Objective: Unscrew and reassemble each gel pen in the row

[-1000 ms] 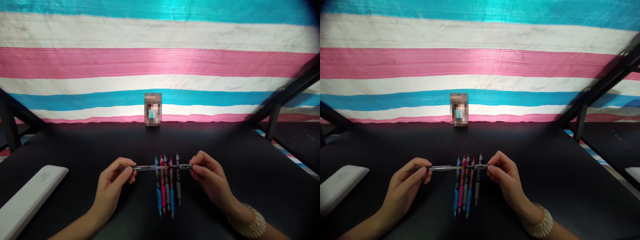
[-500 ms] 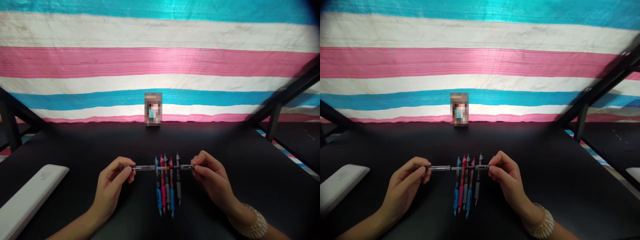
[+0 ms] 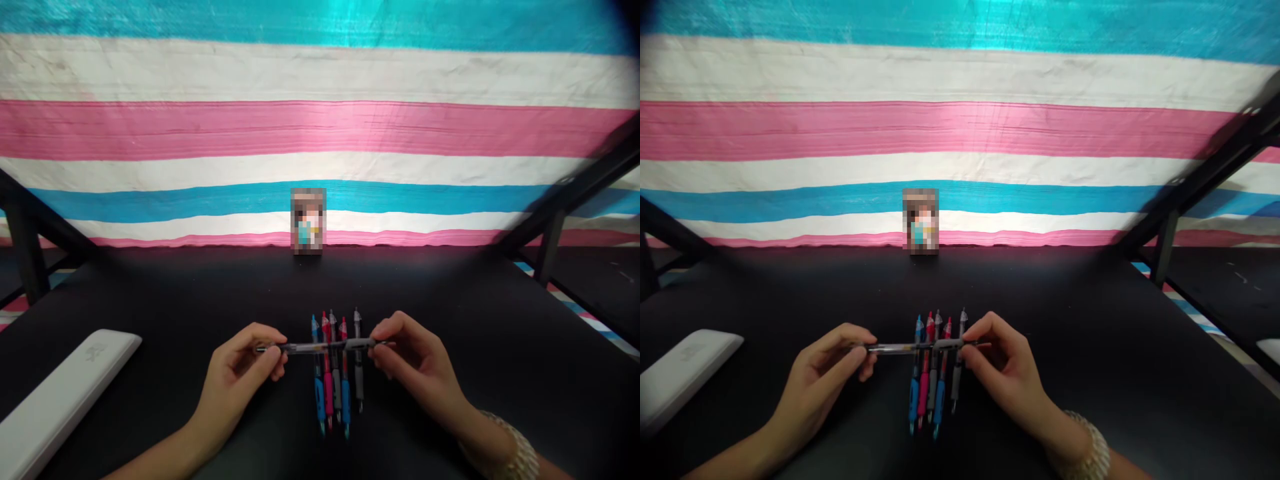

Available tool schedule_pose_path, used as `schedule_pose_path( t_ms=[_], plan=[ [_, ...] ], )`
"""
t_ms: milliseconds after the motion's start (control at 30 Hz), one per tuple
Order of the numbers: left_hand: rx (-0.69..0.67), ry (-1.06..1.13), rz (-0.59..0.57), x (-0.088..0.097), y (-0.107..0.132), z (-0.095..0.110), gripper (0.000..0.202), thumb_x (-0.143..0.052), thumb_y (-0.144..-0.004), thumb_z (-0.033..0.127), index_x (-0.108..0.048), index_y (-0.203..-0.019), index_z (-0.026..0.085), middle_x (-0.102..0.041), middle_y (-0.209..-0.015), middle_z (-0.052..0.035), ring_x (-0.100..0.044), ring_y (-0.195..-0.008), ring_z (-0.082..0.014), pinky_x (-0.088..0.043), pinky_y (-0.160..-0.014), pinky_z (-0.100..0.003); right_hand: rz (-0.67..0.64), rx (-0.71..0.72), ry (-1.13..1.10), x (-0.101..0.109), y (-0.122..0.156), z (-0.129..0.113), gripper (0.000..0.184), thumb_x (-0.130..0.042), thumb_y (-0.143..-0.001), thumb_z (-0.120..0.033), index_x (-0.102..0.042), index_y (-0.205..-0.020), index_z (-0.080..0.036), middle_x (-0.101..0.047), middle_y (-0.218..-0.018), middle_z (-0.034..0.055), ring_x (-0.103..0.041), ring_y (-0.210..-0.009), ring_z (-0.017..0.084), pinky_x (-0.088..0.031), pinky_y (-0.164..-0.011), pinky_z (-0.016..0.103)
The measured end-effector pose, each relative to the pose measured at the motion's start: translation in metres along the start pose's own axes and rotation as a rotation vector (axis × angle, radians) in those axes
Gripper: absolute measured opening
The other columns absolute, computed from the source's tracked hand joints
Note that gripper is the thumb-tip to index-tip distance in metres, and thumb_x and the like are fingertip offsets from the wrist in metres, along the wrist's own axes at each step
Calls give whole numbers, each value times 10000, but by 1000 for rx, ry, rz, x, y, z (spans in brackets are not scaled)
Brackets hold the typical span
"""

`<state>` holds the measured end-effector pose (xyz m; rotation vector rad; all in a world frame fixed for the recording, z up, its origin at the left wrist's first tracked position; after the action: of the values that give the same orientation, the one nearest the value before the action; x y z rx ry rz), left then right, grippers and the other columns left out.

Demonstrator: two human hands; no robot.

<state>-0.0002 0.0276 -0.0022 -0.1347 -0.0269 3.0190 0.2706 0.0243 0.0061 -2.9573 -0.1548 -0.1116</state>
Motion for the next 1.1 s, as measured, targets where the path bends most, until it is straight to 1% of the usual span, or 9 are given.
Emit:
schedule_pose_path(
  t_ms=[167, 300, 533, 667, 767, 833, 933, 1033, 1100],
  plan=[
    [30, -41, 5, -2, 0, 1, 96, -718, -889, 286, -684, -899, 197, -693, -692, -7, -645, -601, -145, -514, -578, -235, -18, 337, 331, -6, 2, -11, 85, -662, -906, -159, -680, -930, -239, -725, -803, 44, -678, -654, 188, -553, -570, 290],
    [57, 4, 2, -3, -4, -1, 104, -720, -890, 295, -678, -906, 201, -707, -705, -5, -648, -599, -136, -520, -572, -224, -13, 474, 438, -5, 3, -14, 163, -642, -914, -115, -680, -969, -263, -753, -799, 36, -723, -676, 202, -578, -589, 289],
    [86, 3, -17, -5, -4, -3, 124, -723, -892, 311, -673, -908, 198, -724, -714, -7, -659, -607, -134, -526, -586, -221, -24, 509, 470, -6, 5, -11, 167, -699, -904, -134, -683, -1009, -264, -758, -804, 33, -723, -675, 206, -567, -590, 283],
    [87, -10, -59, -8, -1, 0, 116, -725, -888, 297, -672, -894, 193, -731, -698, -12, -663, -593, -139, -535, -584, -229, -67, 495, 525, -5, 4, -13, 42, -679, -938, -216, -690, -977, -227, -724, -733, 44, -671, -591, 198, -513, -530, 289],
    [76, -31, -78, -10, 0, 3, 106, -738, -875, 276, -675, -874, 191, -734, -691, -11, -664, -582, -134, -538, -576, -219, -127, 463, 569, -6, 2, -13, 138, -603, -992, -275, -676, -890, -215, -669, -661, 26, -616, -532, 174, -472, -513, 282],
    [66, -29, -77, -10, 1, 4, 100, -737, -876, 275, -678, -877, 193, -736, -697, -8, -665, -584, -129, -537, -572, -211, -160, 447, 573, -7, 1, -10, 117, -595, -1001, -312, -667, -1016, -221, -679, -697, 20, -625, -555, 170, -488, -540, 274],
    [60, 0, -57, -8, 0, 2, 105, -725, -890, 296, -679, -899, 202, -738, -721, -5, -669, -608, -127, -536, -582, -206, -128, 434, 597, -8, 2, -2, 310, -652, -967, -284, -552, -1257, -242, -722, -842, 26, -641, -598, 162, -519, -579, 259],
    [69, 4, -46, -6, -1, 0, 111, -715, -902, 311, -679, -909, 206, -733, -726, 0, -667, -621, -125, -534, -597, -205, -94, 470, 617, -8, 4, 2, 145, -594, -983, -197, -574, -1117, -247, -704, -840, 16, -612, -567, 140, -492, -553, 244],
    [72, -6, -52, -6, -1, -1, 110, -710, -907, 312, -679, -916, 206, -731, -719, 2, -663, -618, -123, -533, -603, -206, -123, 494, 606, -7, 4, 0, 45, -553, -1006, -212, -591, -1020, -232, -661, -762, 4, -588, -555, 140, -463, -535, 246]
  ],
)
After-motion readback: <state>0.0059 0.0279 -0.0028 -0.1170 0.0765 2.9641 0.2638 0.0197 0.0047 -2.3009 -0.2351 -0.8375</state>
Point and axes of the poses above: each hand's wrist, its own y-axis away from the middle knuckle, its own x-axis out of the back of the hand, z = x × y, the point moved 3 cm from there along -y, towards the middle knuckle
